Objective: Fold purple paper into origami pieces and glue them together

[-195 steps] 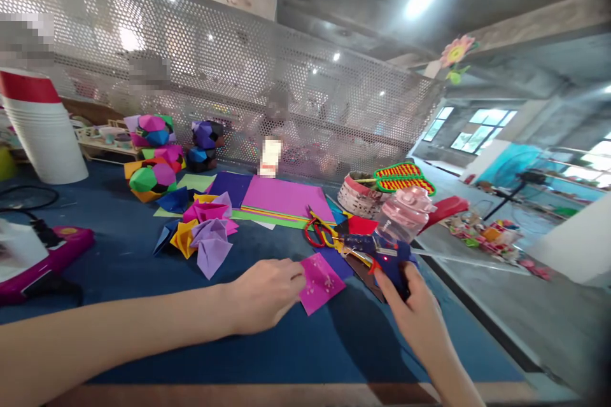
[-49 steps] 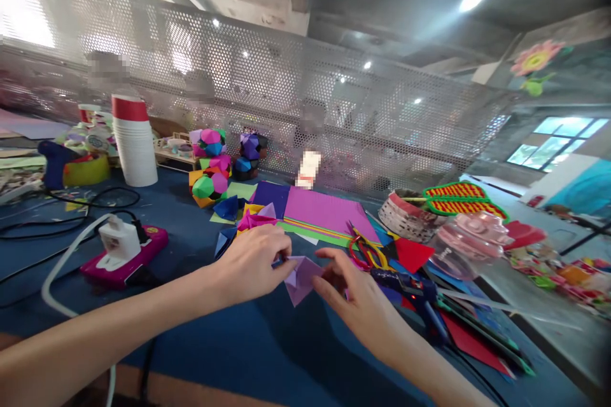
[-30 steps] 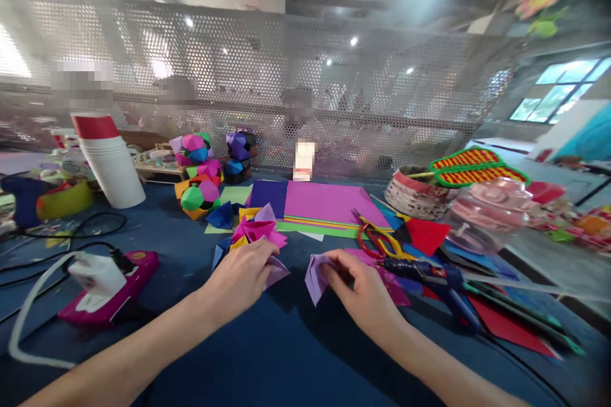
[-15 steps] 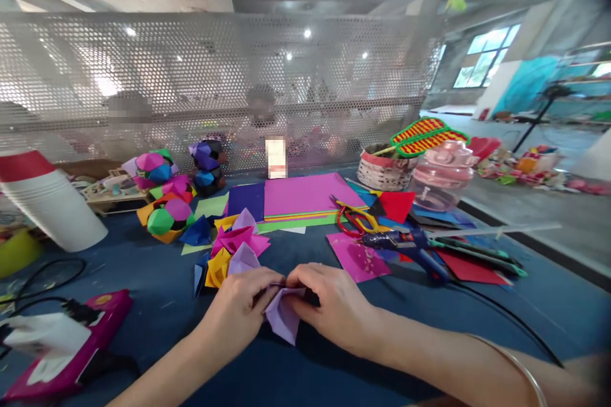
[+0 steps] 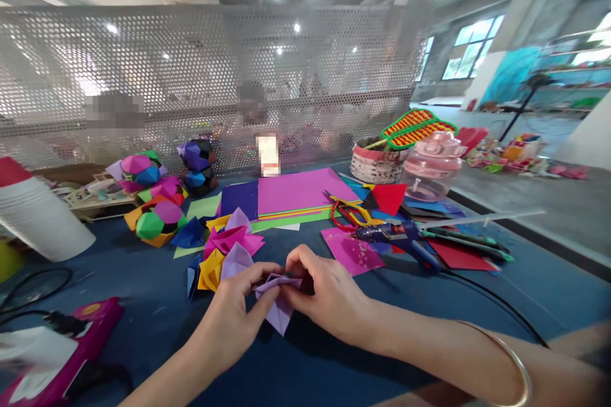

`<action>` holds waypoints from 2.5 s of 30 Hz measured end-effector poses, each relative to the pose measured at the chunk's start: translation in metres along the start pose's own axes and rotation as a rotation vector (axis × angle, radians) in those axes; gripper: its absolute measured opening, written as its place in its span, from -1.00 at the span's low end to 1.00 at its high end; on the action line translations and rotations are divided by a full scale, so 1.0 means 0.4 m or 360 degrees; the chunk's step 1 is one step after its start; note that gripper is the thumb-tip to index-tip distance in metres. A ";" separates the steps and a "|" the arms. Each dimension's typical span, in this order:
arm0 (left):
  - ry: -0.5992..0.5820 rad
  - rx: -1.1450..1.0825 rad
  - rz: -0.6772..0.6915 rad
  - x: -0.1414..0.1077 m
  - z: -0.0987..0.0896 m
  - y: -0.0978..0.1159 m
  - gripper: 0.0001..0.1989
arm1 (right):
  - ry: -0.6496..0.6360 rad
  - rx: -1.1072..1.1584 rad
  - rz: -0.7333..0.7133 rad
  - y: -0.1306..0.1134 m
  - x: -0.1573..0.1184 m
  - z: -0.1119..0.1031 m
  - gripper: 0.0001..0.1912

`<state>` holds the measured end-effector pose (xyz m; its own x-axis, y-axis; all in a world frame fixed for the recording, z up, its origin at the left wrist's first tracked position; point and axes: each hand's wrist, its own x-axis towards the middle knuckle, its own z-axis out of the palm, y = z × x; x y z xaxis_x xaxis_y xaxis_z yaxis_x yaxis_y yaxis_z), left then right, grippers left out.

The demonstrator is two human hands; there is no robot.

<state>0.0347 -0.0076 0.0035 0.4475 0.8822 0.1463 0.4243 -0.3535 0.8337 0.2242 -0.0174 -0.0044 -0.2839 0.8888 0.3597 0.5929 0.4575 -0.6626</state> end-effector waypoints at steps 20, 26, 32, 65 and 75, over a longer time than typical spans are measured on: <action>0.0028 -0.0291 -0.0172 0.009 0.008 0.007 -0.69 | 0.0017 -0.0142 -0.0153 0.009 0.004 0.000 -0.73; -0.0079 -0.0587 -0.0194 0.012 0.003 0.004 -0.76 | 0.0089 -0.0150 -0.0180 -0.001 0.004 -0.007 -0.73; 0.0083 -0.0197 -0.0204 0.007 -0.009 0.012 -0.85 | -0.0030 -0.0046 -0.0156 -0.009 -0.004 -0.004 -0.82; 0.0214 0.0248 0.0021 -0.037 0.025 0.037 -0.78 | -0.0226 0.0081 -0.0064 -0.015 -0.020 0.005 -0.86; 0.0237 0.0166 0.0216 -0.021 0.027 0.026 -0.79 | -0.0203 0.0180 0.0141 -0.001 -0.013 0.006 -0.84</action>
<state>0.0441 -0.0220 0.0052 0.3883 0.8578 0.3369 0.4507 -0.4956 0.7424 0.2235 -0.0219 -0.0077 -0.3320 0.9184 0.2151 0.5336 0.3709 -0.7601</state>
